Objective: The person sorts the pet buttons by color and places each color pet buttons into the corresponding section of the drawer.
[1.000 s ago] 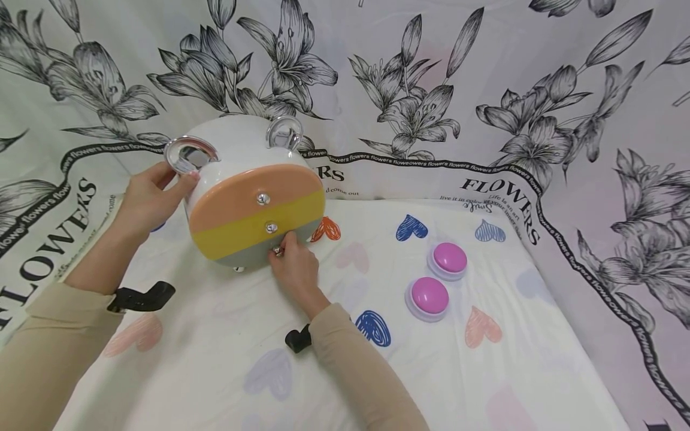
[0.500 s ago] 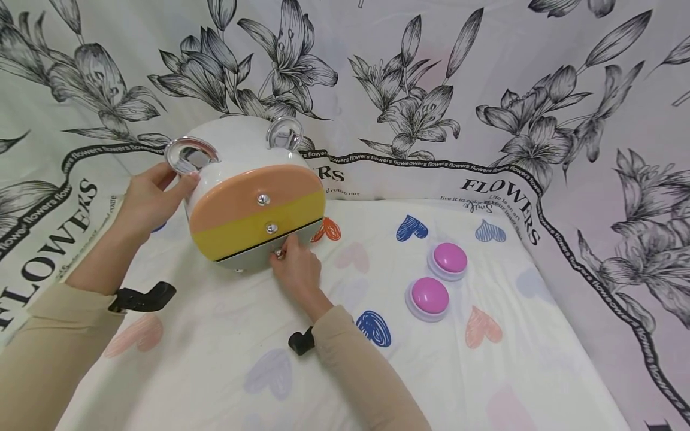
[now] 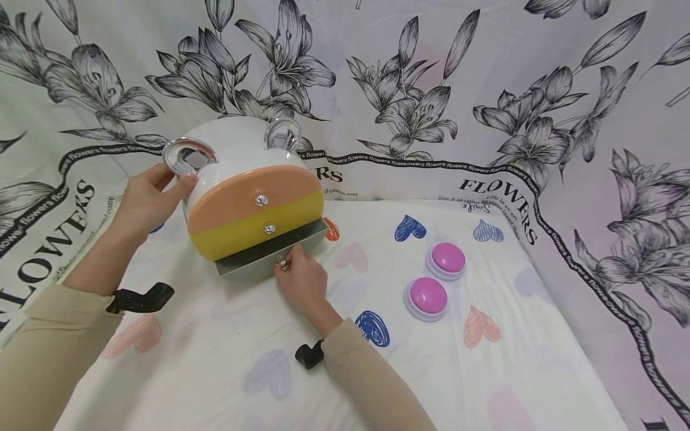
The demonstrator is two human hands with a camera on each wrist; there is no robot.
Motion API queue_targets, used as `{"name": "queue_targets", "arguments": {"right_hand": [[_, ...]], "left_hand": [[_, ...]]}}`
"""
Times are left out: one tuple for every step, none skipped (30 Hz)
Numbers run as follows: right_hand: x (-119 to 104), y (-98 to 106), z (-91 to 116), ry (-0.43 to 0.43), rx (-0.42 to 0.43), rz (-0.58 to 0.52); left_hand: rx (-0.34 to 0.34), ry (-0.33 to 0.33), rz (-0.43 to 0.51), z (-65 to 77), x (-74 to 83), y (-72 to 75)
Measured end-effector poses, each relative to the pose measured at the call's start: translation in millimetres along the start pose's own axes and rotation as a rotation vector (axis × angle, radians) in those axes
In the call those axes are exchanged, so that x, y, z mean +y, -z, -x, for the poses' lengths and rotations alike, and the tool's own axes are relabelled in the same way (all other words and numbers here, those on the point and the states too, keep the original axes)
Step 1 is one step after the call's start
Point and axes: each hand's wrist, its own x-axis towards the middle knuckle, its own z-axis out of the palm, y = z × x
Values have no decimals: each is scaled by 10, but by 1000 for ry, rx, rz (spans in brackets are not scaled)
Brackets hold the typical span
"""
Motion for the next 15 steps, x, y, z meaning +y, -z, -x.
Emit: {"name": "queue_targets", "arguments": {"right_hand": [[-2,17,14,-4,-6,-3],[-3,33,29,-9,-12,-8],[-3,49,44,-15,-17,-13],[-3,66,57,-20,-20,-18],[-1,80,72,-21,-22,-21],[4,90,84,-23,-23,-23],[8,100,98,-23,-22,-23],[13,107,110,-25,-23,-22],[17,116,124,-27,-22,-20],[22,120,134,-28,-22,-16],[27,124,144,-29,-22,-15],[31,128,153,-32,-22,-15],[35,134,163,-32,-20,-17],[37,141,172,-32,-19,-21],[40,147,180,-32,-18,-23]], "left_hand": [[-1,4,1,0,-1,0],[-1,9,0,0,-2,0],[-2,12,-2,0,-2,-1],[-1,13,-2,-1,-1,-1],[0,13,-4,-2,-1,-2],[1,15,-6,-3,-2,-2],[1,15,-6,-4,-1,-3],[2,15,-7,-4,-1,-3],[2,14,-6,-4,-1,-4],[3,14,-6,-5,-2,-5],[3,14,-6,-5,-3,-4],[2,14,-4,-6,-3,-4],[1,12,-1,-7,-4,-4],[1,9,1,-9,-5,-3],[0,7,4,-10,-7,-1]]}}
